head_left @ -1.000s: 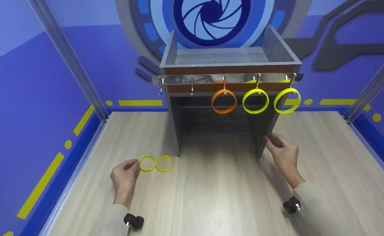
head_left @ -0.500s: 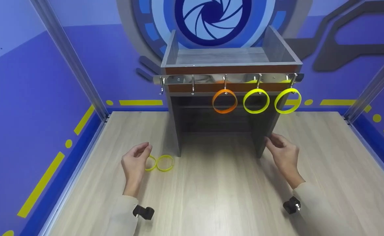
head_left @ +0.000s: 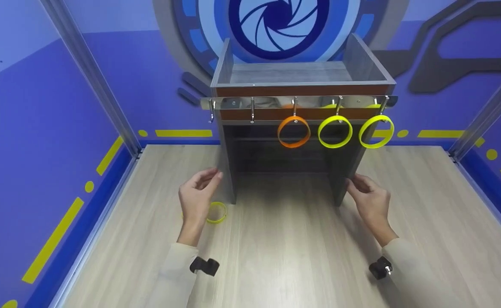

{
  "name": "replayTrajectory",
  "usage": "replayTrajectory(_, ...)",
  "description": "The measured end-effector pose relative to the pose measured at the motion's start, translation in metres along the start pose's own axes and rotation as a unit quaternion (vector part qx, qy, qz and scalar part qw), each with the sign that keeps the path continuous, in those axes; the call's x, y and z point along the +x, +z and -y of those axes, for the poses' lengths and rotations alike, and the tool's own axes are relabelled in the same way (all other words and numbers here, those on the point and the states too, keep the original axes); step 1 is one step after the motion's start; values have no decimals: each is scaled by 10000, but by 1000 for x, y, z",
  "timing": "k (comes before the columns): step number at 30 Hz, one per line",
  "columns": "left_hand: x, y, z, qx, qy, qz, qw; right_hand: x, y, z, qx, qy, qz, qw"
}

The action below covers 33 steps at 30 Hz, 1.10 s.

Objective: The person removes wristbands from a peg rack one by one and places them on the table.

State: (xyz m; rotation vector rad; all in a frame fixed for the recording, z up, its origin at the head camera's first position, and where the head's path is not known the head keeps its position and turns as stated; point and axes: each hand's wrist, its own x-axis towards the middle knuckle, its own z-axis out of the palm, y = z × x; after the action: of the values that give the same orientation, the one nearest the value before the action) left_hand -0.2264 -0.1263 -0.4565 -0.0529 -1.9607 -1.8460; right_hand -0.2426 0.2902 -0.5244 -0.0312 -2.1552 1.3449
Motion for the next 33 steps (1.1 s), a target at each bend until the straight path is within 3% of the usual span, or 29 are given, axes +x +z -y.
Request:
replayTrajectory(10, 4, 25, -26, -648, 201, 357, 9971, 0, -1, -1, -97, -32, 11, 9999)
replayTrajectory(33, 24, 78, -71, -1054, 951, 873, 9860, 0, -1, 0, -102, -156, -36, 9998)
